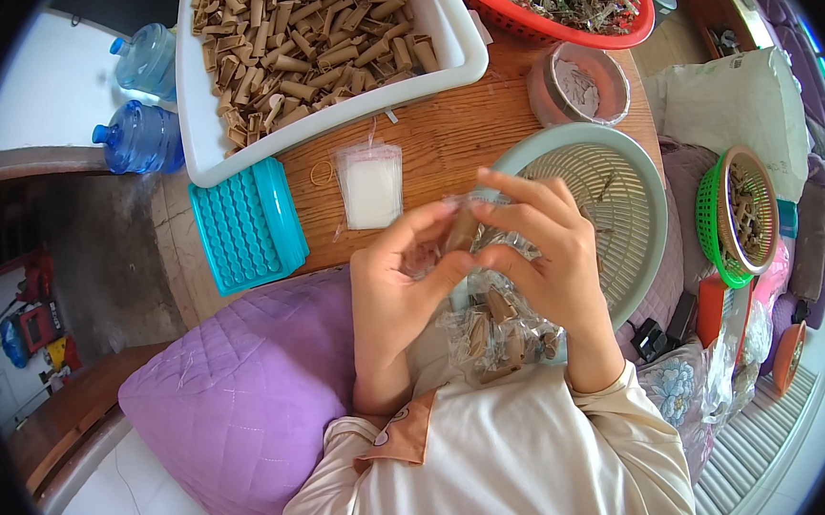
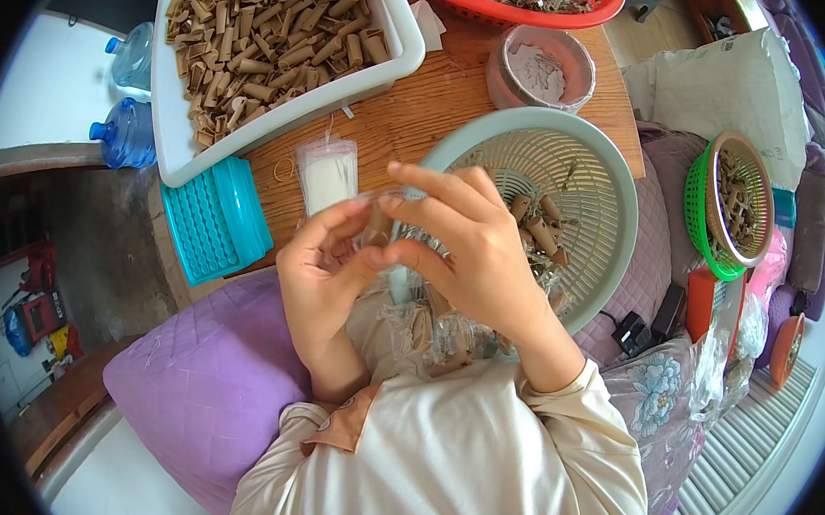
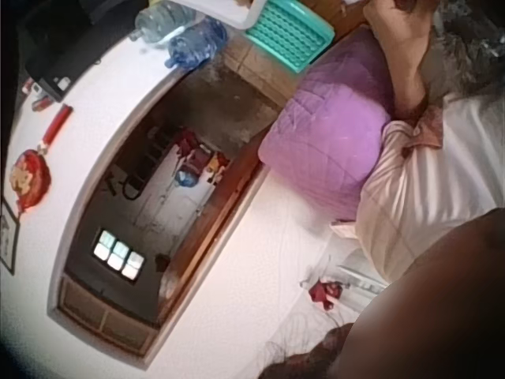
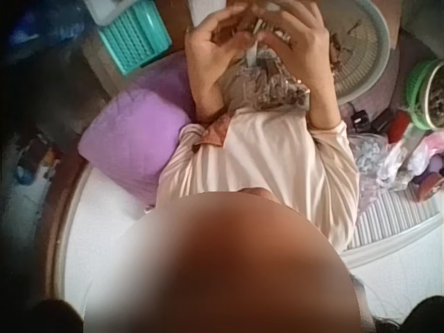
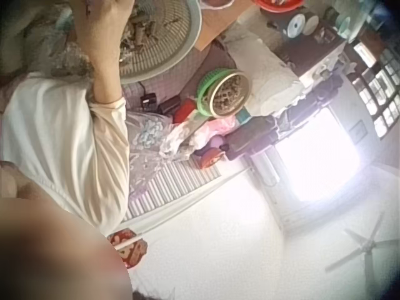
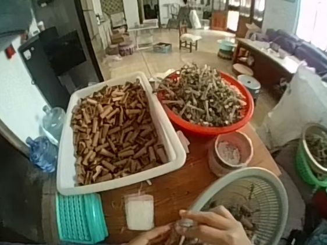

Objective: The person packages cylindrical products by hand, placing them into plastic bags for distribution.

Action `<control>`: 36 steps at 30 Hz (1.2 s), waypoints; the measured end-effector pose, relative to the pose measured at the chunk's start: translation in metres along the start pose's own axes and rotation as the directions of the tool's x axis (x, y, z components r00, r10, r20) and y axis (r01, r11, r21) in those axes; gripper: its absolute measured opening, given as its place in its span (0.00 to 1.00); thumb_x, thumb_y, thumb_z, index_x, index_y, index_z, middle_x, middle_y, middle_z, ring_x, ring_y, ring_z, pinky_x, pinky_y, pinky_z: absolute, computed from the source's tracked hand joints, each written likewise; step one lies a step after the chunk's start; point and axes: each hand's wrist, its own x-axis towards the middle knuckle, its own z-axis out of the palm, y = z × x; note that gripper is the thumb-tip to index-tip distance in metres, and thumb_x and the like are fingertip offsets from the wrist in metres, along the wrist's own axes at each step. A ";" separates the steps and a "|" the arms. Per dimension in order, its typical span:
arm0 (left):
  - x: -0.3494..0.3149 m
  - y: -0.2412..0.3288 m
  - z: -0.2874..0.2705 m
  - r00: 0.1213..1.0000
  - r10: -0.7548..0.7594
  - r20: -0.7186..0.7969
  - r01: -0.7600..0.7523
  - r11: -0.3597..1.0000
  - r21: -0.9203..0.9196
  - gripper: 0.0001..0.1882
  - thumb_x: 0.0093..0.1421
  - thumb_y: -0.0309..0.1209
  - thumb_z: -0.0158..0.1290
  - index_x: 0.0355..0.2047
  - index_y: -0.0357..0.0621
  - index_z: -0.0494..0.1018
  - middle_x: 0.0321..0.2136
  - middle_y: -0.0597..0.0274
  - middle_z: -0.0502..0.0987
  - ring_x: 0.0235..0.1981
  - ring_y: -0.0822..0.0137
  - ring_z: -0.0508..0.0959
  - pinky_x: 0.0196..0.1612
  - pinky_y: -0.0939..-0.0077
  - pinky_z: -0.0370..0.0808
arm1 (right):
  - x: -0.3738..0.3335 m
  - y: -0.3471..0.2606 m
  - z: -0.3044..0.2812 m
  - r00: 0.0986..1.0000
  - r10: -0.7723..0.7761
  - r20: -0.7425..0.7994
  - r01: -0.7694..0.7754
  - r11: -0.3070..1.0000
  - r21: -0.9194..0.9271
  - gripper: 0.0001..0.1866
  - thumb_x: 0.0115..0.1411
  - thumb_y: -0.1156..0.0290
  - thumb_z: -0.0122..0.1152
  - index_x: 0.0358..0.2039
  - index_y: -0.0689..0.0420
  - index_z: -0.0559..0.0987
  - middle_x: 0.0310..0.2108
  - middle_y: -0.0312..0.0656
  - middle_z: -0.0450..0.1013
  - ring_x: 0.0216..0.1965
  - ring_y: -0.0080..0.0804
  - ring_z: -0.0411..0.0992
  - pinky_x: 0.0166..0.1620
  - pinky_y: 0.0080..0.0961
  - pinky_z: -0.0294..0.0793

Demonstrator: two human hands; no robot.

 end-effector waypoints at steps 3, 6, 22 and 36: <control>0.002 0.001 -0.005 0.997 -0.046 0.056 0.050 0.996 -0.075 0.23 0.49 0.22 0.58 0.46 0.31 0.66 0.38 0.52 0.75 0.37 0.72 0.74 0.38 0.82 0.72 | 0.002 0.003 -0.002 0.981 -0.168 0.097 0.178 0.979 -0.099 0.19 0.39 0.73 0.66 0.36 0.54 0.76 0.47 0.44 0.66 0.43 0.38 0.66 0.44 0.33 0.67; 0.003 -0.005 -0.007 0.994 -0.055 0.090 0.064 0.993 -0.099 0.24 0.50 0.23 0.57 0.47 0.32 0.65 0.38 0.52 0.75 0.36 0.74 0.74 0.37 0.84 0.72 | -0.001 0.009 -0.001 0.975 -0.152 0.162 0.156 0.988 -0.014 0.20 0.39 0.73 0.66 0.37 0.52 0.76 0.53 0.45 0.60 0.49 0.42 0.61 0.49 0.37 0.62; 0.006 -0.010 -0.002 0.788 0.601 -0.137 -0.465 0.726 0.507 0.17 0.46 0.23 0.59 0.38 0.35 0.72 0.38 0.50 0.74 0.39 0.60 0.76 0.42 0.72 0.74 | -0.014 0.006 0.007 0.946 0.314 0.073 -0.319 0.873 0.368 0.13 0.56 0.69 0.55 0.39 0.63 0.76 0.28 0.42 0.75 0.26 0.20 0.71 0.29 0.18 0.69; 0.004 0.002 0.003 0.772 0.538 0.338 -0.608 0.471 0.639 0.07 0.44 0.19 0.55 0.27 0.37 0.74 0.33 0.59 0.75 0.37 0.61 0.76 0.37 0.71 0.75 | -0.017 -0.008 -0.003 0.969 -0.145 0.202 0.180 0.970 -0.165 0.10 0.45 0.78 0.57 0.31 0.61 0.75 0.24 0.40 0.73 0.21 0.33 0.69 0.24 0.26 0.68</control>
